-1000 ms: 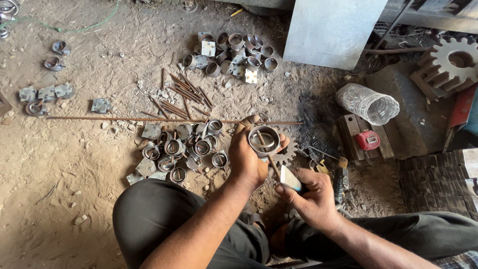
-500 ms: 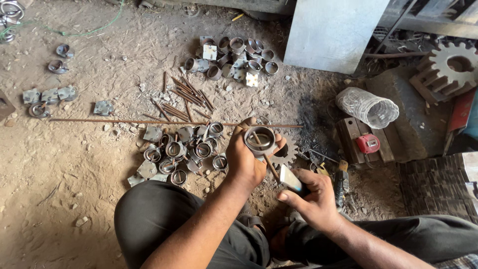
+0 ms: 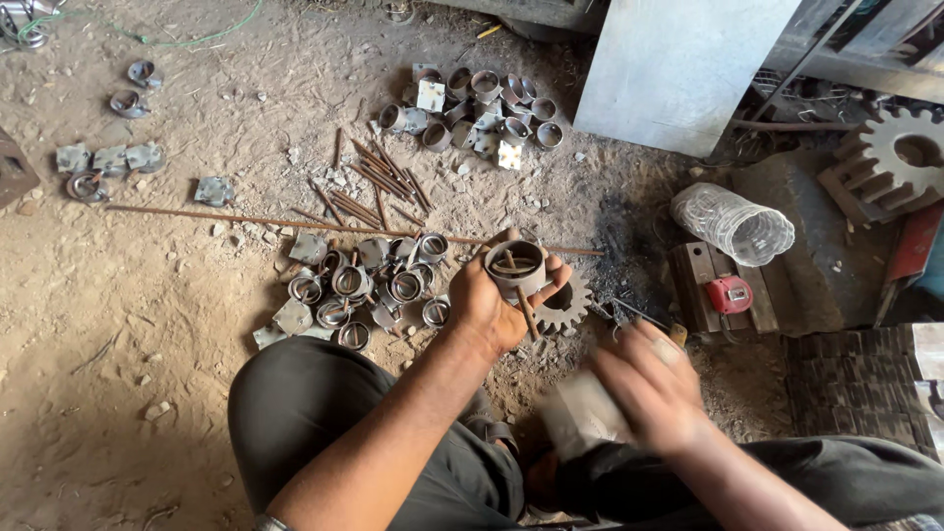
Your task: The person sits on the floor and welds a small metal ring onto a gear using a handheld welding torch. They then insert a metal rod into a cylindrical metal part and repeatedly tap it with a hammer to adjust its position.
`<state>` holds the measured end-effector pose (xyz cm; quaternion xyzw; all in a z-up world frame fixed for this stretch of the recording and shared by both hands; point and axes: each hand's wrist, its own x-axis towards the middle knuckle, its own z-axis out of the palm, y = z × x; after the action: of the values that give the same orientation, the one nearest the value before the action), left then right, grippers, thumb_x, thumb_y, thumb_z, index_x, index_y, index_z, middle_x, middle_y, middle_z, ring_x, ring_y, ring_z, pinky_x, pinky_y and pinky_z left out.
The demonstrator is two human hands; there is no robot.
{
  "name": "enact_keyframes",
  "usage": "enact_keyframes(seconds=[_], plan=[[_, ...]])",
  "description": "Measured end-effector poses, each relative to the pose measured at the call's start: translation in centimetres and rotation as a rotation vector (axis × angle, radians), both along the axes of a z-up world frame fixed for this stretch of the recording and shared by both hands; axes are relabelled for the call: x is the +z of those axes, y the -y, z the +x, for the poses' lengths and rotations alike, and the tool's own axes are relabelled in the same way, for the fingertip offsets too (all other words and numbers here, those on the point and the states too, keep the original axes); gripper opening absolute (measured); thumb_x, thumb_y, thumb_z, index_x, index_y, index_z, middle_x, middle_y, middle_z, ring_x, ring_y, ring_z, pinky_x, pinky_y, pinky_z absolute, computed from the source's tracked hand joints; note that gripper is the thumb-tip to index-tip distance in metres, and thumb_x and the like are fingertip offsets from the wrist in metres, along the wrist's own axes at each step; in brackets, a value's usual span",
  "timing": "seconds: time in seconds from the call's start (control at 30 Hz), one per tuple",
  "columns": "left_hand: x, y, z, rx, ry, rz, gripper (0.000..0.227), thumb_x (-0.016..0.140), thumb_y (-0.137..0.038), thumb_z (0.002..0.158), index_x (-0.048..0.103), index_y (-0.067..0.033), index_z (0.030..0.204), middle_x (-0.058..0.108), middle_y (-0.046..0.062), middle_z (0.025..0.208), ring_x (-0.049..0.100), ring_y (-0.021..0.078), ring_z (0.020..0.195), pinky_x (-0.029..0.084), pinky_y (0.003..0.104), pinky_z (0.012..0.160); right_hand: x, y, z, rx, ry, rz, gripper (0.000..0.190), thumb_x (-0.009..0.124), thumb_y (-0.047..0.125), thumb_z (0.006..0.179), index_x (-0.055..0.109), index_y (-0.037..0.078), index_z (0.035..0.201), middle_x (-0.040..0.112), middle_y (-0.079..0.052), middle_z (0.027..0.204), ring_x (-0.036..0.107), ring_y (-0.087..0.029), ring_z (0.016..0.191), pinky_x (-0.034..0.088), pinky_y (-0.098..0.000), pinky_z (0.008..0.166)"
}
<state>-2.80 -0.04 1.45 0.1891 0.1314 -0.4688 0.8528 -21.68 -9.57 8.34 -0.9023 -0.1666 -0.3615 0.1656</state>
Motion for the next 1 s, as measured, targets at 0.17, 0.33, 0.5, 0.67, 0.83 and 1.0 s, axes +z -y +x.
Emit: enact_keyframes(seconds=[0.17,0.33,0.5,0.67,0.83,1.0], plan=[[0.6,0.3,0.1,0.006,0.046,0.074,0.035,0.037,-0.034,0.108,0.059,-0.0068,0.105,0.071,0.02,0.087,0.074,0.0296,0.076,0.067,0.049,0.072,-0.8,0.5,1.0,-0.094,0.009,0.095,0.033,0.068,0.035,0.096,0.067,0.003,0.105,0.071,-0.004,0.091,0.069,-0.02,0.074,0.054,-0.0336,0.065],[1.2,0.1,-0.5,-0.024,0.061,0.037,0.035,0.036,-0.033,0.11,0.057,-0.0051,0.108,0.069,0.021,0.088,0.074,0.0299,0.076,0.067,0.048,0.072,-2.7,0.2,-0.1,-0.193,-0.178,0.264,0.041,0.066,0.037,0.097,0.065,-0.003,0.107,0.067,-0.006,0.087,0.067,-0.018,0.074,0.055,-0.0307,0.065],[1.6,0.4,-1.3,0.03,0.169,0.077,0.025,0.036,-0.028,0.108,0.047,-0.0096,0.121,0.066,0.02,0.093,0.071,0.0312,0.077,0.064,0.051,0.074,-5.5,-1.0,-0.1,-0.105,-0.467,0.984,0.034,0.071,0.034,0.096,0.064,0.002,0.102,0.065,0.001,0.08,0.057,-0.01,0.07,0.049,-0.0271,0.062],[1.6,0.6,-1.7,0.06,0.333,0.183,0.028,0.032,-0.022,0.106,0.046,-0.0069,0.125,0.066,0.02,0.097,0.071,0.0328,0.078,0.063,0.053,0.078,-7.1,-1.2,0.0,0.063,-0.579,1.38,0.033,0.077,0.029,0.095,0.063,0.001,0.102,0.058,0.004,0.082,0.048,-0.006,0.073,0.041,-0.0256,0.062],[1.0,1.1,-2.1,0.067,0.341,0.084,0.024,0.035,-0.023,0.107,0.046,-0.009,0.123,0.066,0.02,0.088,0.07,0.0327,0.074,0.061,0.053,0.072,-7.7,-1.5,-0.4,0.097,-0.659,1.564,0.028,0.073,0.029,0.097,0.064,0.002,0.094,0.057,0.004,0.073,0.046,-0.005,0.061,0.039,-0.0234,0.053],[0.3,1.5,-2.4,0.077,0.335,0.048,0.023,0.036,-0.023,0.107,0.048,-0.0082,0.121,0.068,0.019,0.087,0.07,0.0333,0.075,0.061,0.054,0.073,-7.4,-1.3,-1.0,0.068,-0.664,1.524,0.027,0.07,0.029,0.097,0.067,0.003,0.093,0.061,0.003,0.073,0.047,-0.004,0.062,0.039,-0.0225,0.053]])
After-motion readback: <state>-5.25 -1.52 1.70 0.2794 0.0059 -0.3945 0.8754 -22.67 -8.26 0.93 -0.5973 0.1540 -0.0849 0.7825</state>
